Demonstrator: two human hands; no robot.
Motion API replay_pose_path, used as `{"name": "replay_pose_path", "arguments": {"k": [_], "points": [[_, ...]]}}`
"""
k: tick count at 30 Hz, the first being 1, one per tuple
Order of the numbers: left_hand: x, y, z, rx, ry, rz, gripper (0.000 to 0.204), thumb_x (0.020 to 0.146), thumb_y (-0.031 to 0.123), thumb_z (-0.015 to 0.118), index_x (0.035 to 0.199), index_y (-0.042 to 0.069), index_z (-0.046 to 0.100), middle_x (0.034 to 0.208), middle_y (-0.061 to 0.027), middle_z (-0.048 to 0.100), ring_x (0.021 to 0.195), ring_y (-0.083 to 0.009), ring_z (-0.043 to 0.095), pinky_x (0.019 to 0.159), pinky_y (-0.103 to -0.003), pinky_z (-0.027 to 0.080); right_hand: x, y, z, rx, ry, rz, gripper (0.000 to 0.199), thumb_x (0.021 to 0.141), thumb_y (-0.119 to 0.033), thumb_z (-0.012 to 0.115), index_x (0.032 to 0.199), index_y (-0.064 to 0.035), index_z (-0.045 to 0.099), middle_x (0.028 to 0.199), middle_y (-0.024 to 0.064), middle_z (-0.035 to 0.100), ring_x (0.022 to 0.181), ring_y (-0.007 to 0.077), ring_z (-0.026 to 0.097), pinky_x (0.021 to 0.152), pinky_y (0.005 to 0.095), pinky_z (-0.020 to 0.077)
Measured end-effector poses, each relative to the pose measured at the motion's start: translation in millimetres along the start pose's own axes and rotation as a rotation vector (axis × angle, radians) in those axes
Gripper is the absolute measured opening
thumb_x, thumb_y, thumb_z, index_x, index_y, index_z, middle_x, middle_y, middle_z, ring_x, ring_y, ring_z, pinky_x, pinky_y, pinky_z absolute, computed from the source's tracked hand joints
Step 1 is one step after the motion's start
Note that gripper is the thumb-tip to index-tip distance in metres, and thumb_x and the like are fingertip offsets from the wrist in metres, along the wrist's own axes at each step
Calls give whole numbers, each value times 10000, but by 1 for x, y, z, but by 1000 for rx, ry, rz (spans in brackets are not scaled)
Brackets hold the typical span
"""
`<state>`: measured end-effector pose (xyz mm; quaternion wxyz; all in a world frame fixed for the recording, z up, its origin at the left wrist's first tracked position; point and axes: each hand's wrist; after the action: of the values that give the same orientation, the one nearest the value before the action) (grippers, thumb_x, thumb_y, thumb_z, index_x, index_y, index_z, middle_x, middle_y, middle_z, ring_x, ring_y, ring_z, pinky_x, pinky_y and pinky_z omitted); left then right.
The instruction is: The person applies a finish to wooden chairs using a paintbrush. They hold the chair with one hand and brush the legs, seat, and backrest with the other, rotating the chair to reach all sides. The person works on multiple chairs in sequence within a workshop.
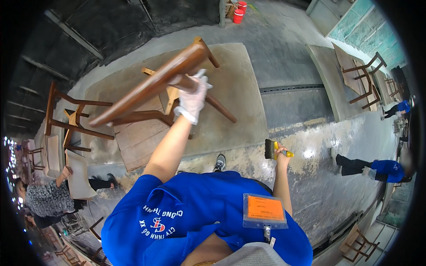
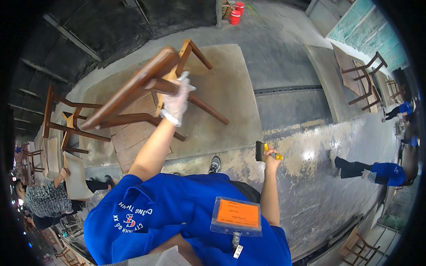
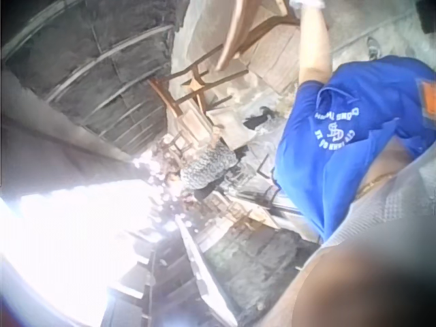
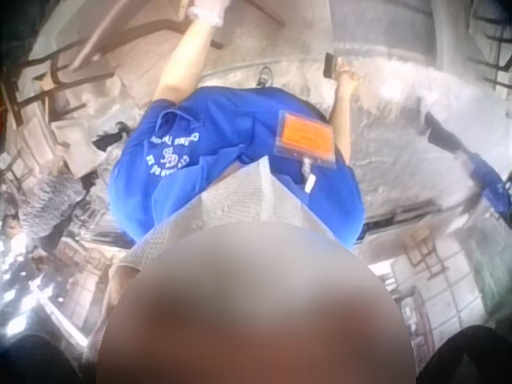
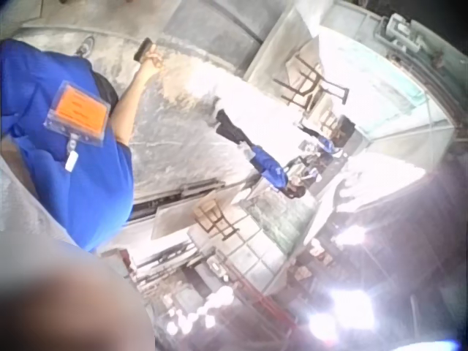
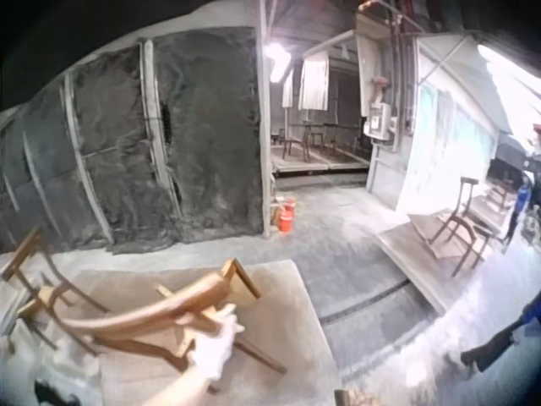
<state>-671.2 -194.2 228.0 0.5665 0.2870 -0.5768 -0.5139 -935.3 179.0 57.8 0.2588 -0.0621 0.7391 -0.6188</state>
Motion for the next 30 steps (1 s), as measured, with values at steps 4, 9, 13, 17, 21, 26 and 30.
{"name": "replay_pose_path", "arguments": {"k": [4, 9, 13, 17, 21, 26, 30], "points": [[-15, -27, 39, 78, -77, -77, 52, 1013, 31, 703, 997, 37, 653, 1042, -89, 765, 952, -165, 741, 808, -337, 593, -8, -36, 15, 107, -52, -64, 277, 853, 195, 618, 761, -63, 577, 1463, 230, 654, 1359, 308, 607, 1108, 395, 479], [-28, -61, 60, 234, -196, -93, 229, 936, 127, 840, 1087, 21, 705, 903, -30, 736, 826, -117, 718, 779, -312, 595, -25, -86, 44, 274, -89, -91, 308, 926, 176, 618, 820, -100, 531, 1530, 237, 600, 1418, 323, 573, 1171, 398, 462], [-51, -77, 81, 304, -261, -6, 200, 950, 181, 831, 1022, 26, 726, 918, -32, 746, 837, -113, 726, 809, -303, 601, -29, -122, 70, 459, -123, -50, 296, 947, 153, 629, 857, -109, 522, 1534, 245, 591, 1372, 308, 604, 1091, 385, 525], [-52, -66, 71, 526, -419, -87, 291, 928, 267, 846, 1081, 46, 736, 990, -74, 761, 934, -176, 732, 871, -343, 583, -25, -149, 79, 657, -217, -41, 262, 960, 113, 639, 871, -115, 545, 1488, 234, 621, 1294, 311, 645, 1020, 405, 566], [-47, -40, 36, 877, -644, -69, 382, 930, 354, 800, 1192, 84, 735, 1162, -165, 771, 1170, -365, 702, 1035, -446, 527, -15, -146, 96, 1202, -469, -2, 255, 961, 73, 664, 861, -145, 578, 1284, 129, 729, 1207, 264, 685, 1000, 402, 578], [-113, -26, -74, 954, -601, -39, 426, 945, 319, 743, 1289, 70, 705, 1356, -227, 692, 1285, -392, 638, 1107, -452, 501, -11, -79, 186, 1464, -535, 178, 281, 920, 5, 770, 815, -213, 627, 934, -33, 738, 1036, 175, 703, 886, 355, 557], [-197, -39, -228, 1157, -821, -475, 344, 975, 311, 694, 1242, 99, 736, 1074, -195, 781, 1003, -387, 745, 921, -492, 582, -20, -30, 233, 1271, 37, 353, 268, 941, 22, 742, 882, -192, 592, 1320, 70, 716, 1225, 263, 645, 1021, 451, 518]]}}
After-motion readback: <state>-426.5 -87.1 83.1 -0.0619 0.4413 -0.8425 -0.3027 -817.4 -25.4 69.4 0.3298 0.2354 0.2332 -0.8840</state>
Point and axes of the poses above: each hand's wrist, its own x-axis towards the middle knuckle, its own z-axis out of the palm, y = z × x
